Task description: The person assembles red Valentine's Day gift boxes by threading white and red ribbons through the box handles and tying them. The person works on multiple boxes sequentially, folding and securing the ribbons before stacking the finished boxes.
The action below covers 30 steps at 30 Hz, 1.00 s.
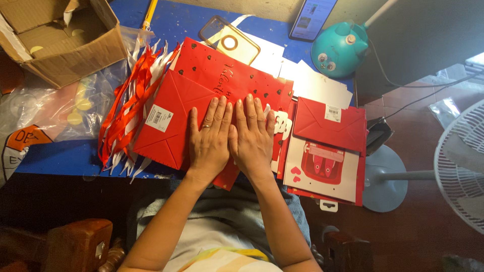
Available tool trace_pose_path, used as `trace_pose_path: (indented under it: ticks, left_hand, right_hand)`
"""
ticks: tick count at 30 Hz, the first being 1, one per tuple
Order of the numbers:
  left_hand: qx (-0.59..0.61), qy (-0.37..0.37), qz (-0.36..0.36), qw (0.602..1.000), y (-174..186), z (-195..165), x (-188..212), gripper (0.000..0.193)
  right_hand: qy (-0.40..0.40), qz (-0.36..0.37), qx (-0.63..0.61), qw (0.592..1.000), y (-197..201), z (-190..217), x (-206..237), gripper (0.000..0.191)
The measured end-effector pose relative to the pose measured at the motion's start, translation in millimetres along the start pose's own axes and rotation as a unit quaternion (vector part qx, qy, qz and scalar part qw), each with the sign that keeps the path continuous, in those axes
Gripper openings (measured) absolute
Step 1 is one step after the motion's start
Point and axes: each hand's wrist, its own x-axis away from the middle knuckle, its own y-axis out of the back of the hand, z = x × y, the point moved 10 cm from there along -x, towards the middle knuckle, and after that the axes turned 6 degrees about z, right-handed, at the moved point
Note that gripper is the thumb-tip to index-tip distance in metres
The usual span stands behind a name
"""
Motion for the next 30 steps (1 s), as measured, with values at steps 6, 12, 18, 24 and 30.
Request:
trace_pose_path:
  ticks: [6, 12, 18, 24, 30]
  left_hand:
    - [0.035, -0.017, -0.015, 0.999, 26, -30, 4, 0.051]
    - [0.208, -0.023, -0.090, 0.974, 83, 65, 1, 0.027]
    - [0.182, -0.012, -0.089, 0.979, 108, 37, 72, 0.022]
    - [0.136, -0.013, -0.069, 0.988, 96, 27, 81, 0.021]
    - [0.147, -0.005, -0.043, 0.988, 80, 28, 68, 0.016]
  right_hand:
    - [0.019, -0.048, -0.167, 0.985, 28, -16, 23, 0.057]
    - [0.010, -0.127, -0.452, 0.883, 31, -10, -6, 0.046]
    - [-0.039, -0.121, -0.363, 0.923, 54, 17, 63, 0.028]
    - [-0.051, -0.115, -0.293, 0.948, 49, 35, 79, 0.025]
    - [-0.028, -0.112, -0.276, 0.954, 42, 35, 70, 0.023]
